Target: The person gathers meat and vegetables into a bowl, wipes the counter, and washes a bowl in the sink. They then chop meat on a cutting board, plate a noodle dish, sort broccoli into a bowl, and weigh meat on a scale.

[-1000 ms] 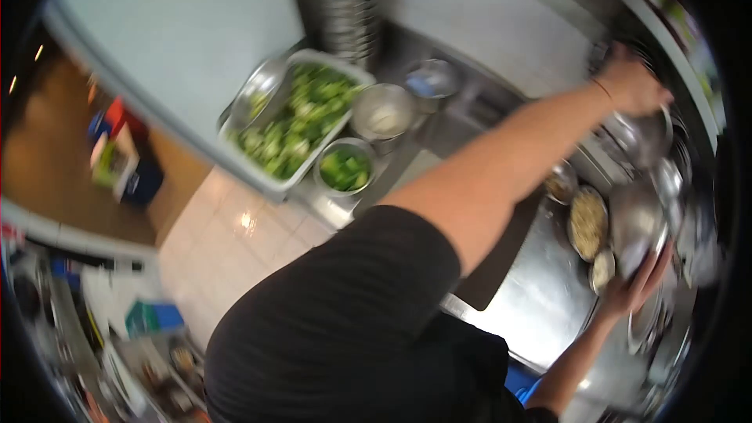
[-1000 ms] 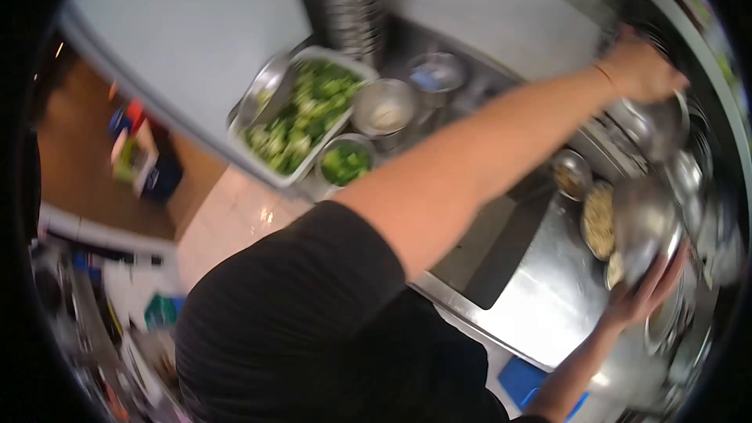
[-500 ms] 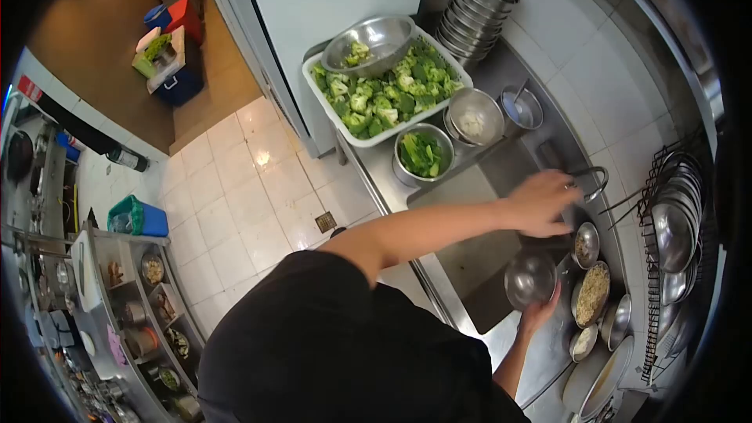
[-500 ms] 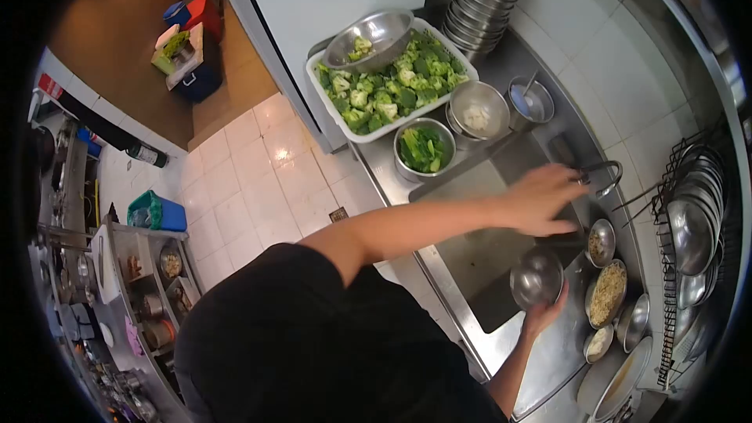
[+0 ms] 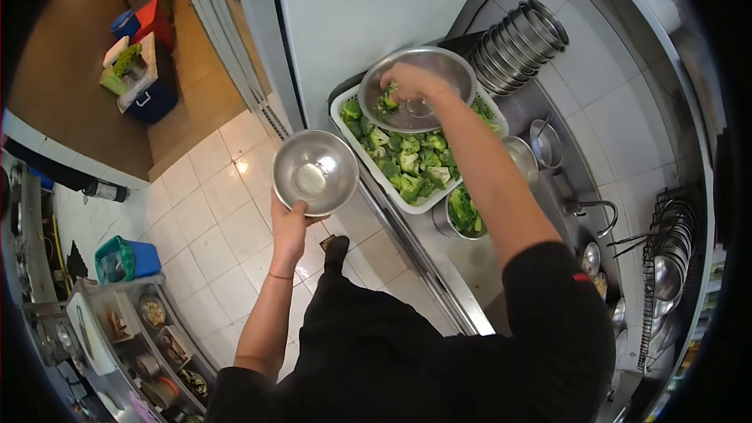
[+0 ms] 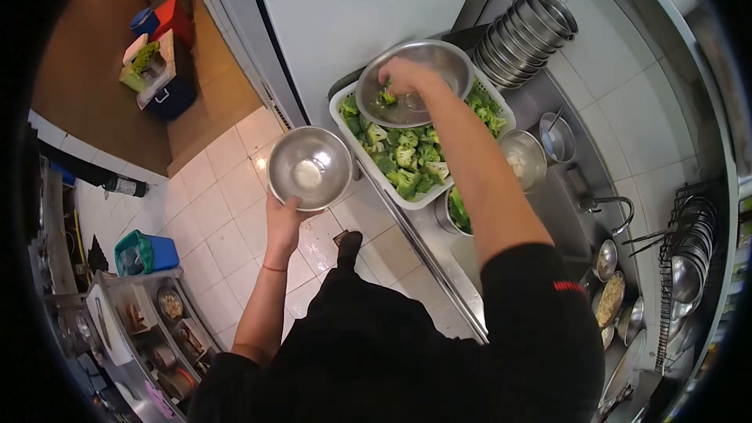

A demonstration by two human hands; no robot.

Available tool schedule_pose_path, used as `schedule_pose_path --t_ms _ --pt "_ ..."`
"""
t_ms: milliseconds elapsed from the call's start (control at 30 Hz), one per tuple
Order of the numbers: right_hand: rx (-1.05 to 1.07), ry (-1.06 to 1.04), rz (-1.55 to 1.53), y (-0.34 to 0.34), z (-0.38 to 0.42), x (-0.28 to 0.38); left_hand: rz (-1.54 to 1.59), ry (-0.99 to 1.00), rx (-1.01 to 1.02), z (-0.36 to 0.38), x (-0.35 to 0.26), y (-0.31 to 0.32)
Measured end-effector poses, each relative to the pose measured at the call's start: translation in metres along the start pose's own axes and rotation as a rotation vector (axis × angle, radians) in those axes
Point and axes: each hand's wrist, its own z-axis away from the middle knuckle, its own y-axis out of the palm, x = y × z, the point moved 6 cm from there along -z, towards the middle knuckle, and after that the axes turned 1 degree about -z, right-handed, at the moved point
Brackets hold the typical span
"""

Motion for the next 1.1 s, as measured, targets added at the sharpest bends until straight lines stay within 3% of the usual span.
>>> schedule_pose_path --t_ms 67,200,300,367,400,467,500,567,633,667,700,733,800,833,900,933,1033,1100 --pt "0.446 0.167 -0.050 0.029 -0.008 -0.003 0.036 0.000 -0.001 -0.014 -0.009 -0.008" --pt "0.507 0.129 -0.005 0.014 0.000 0.008 0.050 -0.061 0.093 -0.038 -0.010 -0.001" --pt "0.395 0.222 -0.068 -0.017 0.006 0.009 0.045 -0.079 0.157 -0.059 -0.005 0.018" --pt "0.084 0.123 -0.372 -0.043 0.004 0.020 0.063 -0.098 0.178 -0.065 -0.004 0.030" --pt "0.071 0.127 -0.375 -0.050 0.010 0.036 0.053 -0.095 0.186 -0.067 -0.006 0.034" --pt "0.246 -0.047 -0.592 -0.063 0.024 0.089 0.016 -0.179 0.167 -0.071 -0.007 0.042" --pt "0.229 -0.048 -0.586 -0.061 0.027 0.075 0.009 -0.168 0.178 -0.072 -0.010 0.045" --pt "-0.345 -0.053 0.064 -0.088 0.040 0.052 0.059 -0.142 0.205 -0.068 -0.015 0.047" --pt "-0.502 0.623 0.462 -0.115 0.089 0.011 0.055 -0.139 0.215 -0.061 -0.016 0.048" --pt "-0.431 0.788 0.313 -0.106 0.105 -0.027 0.061 -0.141 0.212 -0.056 -0.017 0.046" --pt "-0.120 0.755 0.146 -0.075 0.108 -0.079 0.049 -0.153 0.213 -0.051 -0.016 0.047" --pt "-0.128 0.763 0.138 -0.078 0.126 -0.081 0.037 -0.152 0.219 -0.043 -0.014 0.046" --pt "-0.245 0.872 -0.781 -0.076 0.157 -0.082 0.102 -0.134 0.204 -0.033 -0.014 0.048" --pt "-0.247 0.864 -0.782 -0.083 0.164 -0.089 0.101 -0.126 0.201 -0.032 -0.015 0.049" --pt "-0.527 0.946 -1.058 -0.082 0.190 -0.107 0.116 -0.120 0.167 -0.014 -0.011 0.042" --pt "-0.514 0.948 -1.068 -0.074 0.193 -0.120 0.111 -0.126 0.154 -0.008 -0.007 0.039" --pt "-0.746 0.851 -1.435 -0.058 0.193 -0.145 0.110 -0.131 0.132 0.005 0.000 0.041" --pt "-0.749 0.940 -1.419 -0.056 0.209 -0.132 0.104 -0.126 0.115 0.018 0.002 0.042"
